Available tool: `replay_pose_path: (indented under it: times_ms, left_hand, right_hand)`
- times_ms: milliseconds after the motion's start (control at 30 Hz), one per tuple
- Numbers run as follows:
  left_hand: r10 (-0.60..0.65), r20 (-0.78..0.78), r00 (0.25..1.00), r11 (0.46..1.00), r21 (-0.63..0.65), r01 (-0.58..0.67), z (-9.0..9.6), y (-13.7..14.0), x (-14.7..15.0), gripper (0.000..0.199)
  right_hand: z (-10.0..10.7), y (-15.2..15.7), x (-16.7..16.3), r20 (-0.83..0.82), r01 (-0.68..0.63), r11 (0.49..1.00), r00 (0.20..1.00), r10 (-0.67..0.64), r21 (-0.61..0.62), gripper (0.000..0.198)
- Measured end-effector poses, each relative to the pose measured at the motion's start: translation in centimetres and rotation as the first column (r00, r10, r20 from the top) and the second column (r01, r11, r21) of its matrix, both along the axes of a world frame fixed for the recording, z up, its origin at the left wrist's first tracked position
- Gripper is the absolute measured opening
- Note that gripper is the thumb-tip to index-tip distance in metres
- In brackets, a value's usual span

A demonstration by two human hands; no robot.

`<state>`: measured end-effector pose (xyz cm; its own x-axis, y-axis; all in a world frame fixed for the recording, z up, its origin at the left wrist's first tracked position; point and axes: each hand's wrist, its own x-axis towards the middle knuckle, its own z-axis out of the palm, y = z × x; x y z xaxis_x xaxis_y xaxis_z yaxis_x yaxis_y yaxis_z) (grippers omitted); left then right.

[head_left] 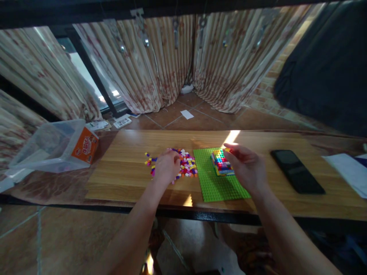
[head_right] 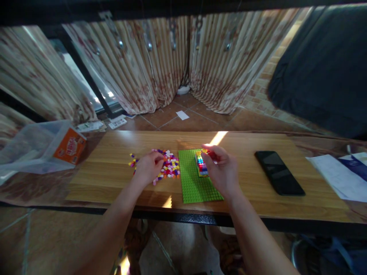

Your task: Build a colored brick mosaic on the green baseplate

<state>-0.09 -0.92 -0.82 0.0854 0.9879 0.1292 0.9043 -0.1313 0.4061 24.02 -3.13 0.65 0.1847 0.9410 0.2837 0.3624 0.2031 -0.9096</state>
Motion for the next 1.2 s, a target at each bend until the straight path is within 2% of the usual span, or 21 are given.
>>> replay_pose_path:
  times_ms: [100,233,433,633,733,867,1000,1200]
  left_hand:
    - [-0.009,-0.094,0.996,1.000,0.005,0.010,-0.1,-0.1,0.5,0.018]
    - [-0.011,-0.129,0.992,1.000,-0.002,0.011,-0.1,-0.1,0.9,0.022]
    - [-0.023,-0.129,0.991,1.000,0.004,0.024,0.0,0.0,1.2,0.022]
    - [-0.029,-0.087,0.996,1.000,-0.004,0.029,-0.1,0.1,1.2,0.016]
    - [-0.025,-0.083,0.996,1.000,-0.002,0.025,-0.1,0.0,1.3,0.012]
    - [-0.040,-0.119,0.992,0.999,0.011,0.041,0.0,-0.1,1.4,0.012]
    - [-0.044,-0.143,0.989,0.999,0.012,0.046,0.0,-0.2,1.6,0.012]
    - [-0.047,-0.053,0.997,0.997,0.059,0.051,0.0,-0.3,1.6,0.013]
  right_hand:
    - [0.0,-0.1,-0.1,0.014,-0.010,1.000,1.000,0.010,-0.017,0.030]
    - [0.2,-0.3,-0.3,0.056,-0.011,1.000,0.998,0.011,-0.011,0.030]
    - [0.3,-0.3,0.2,0.082,0.009,0.999,0.997,-0.006,-0.036,0.032]
    - [1.0,0.0,1.2,0.019,0.024,1.000,1.000,-0.024,-0.014,0.020]
    - [1.4,0.1,2.6,0.088,-0.022,0.998,0.996,0.026,-0.056,0.018]
    - [2.1,-0.2,4.2,0.268,-0.083,0.984,0.956,0.123,-0.156,0.020]
    - [2.9,-0.7,4.2,0.367,-0.081,0.981,0.919,0.141,-0.176,0.020]
    - [2.8,-1.1,3.8,0.467,-0.125,0.968,0.858,0.216,-0.218,0.019]
